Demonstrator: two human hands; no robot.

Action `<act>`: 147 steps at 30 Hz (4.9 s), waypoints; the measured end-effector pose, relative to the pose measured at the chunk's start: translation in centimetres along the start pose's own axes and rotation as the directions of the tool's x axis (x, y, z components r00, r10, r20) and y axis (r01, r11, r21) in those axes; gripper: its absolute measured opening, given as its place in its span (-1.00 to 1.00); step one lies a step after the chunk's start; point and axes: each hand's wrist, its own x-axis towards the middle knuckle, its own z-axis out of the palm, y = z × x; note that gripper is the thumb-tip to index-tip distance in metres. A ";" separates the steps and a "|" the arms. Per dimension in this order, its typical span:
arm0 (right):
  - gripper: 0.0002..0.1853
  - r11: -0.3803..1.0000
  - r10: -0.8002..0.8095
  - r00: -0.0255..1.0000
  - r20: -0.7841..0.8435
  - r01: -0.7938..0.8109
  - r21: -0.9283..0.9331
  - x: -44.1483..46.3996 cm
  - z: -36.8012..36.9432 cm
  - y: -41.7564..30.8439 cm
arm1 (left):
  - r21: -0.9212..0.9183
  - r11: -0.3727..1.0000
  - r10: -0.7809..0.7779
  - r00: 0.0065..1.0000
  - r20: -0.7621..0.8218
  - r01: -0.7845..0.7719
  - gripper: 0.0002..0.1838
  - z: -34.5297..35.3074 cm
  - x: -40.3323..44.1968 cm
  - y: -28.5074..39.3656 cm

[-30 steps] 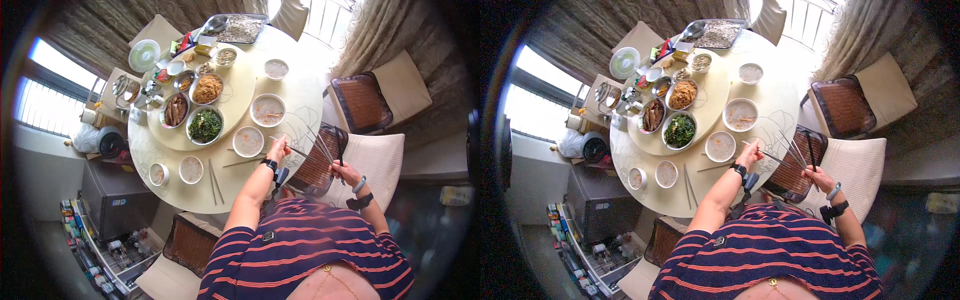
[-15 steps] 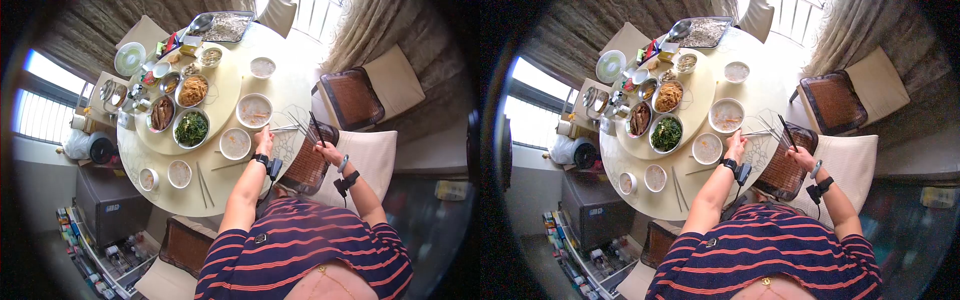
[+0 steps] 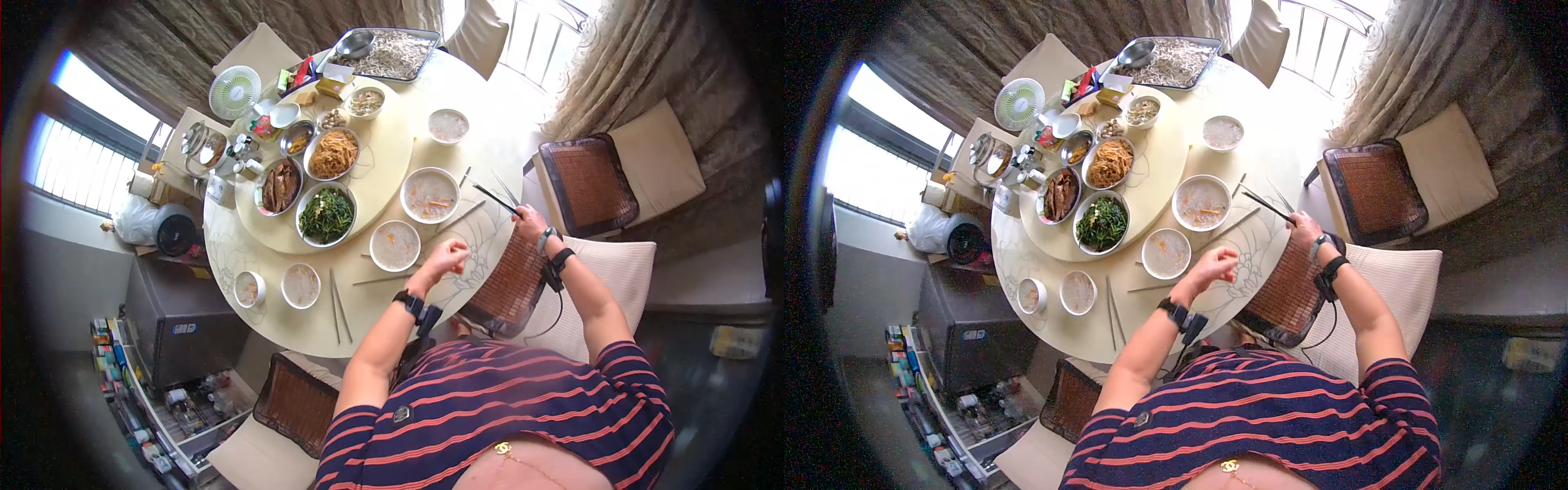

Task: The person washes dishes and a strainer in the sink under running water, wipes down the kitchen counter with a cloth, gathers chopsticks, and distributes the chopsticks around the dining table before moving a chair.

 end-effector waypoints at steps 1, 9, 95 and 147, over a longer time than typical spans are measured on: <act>-0.87 1.000 -0.007 1.000 -0.001 0.007 0.003 1.0 0.1 -0.1 | 0.098 0.995 0.014 0.999 0.033 -0.017 -0.69 0.1 -1.1 0.2; -0.81 0.940 -0.014 1.000 0.000 0.014 -0.342 7.5 -0.4 -2.6 | 0.700 0.704 0.271 0.957 -0.106 -0.122 -0.70 -2.4 -11.7 -1.2; -0.79 0.658 -0.155 0.857 0.491 -0.281 0.699 -10.1 3.8 -28.9 | 0.516 0.450 0.272 0.438 -0.857 0.729 -0.62 -31.3 -31.1 -12.5; -0.79 0.560 0.083 0.937 0.339 -0.325 0.762 -6.5 -4.5 -14.1 | 0.826 0.218 0.567 0.622 -0.541 0.520 -0.21 -12.1 -19.7 -3.1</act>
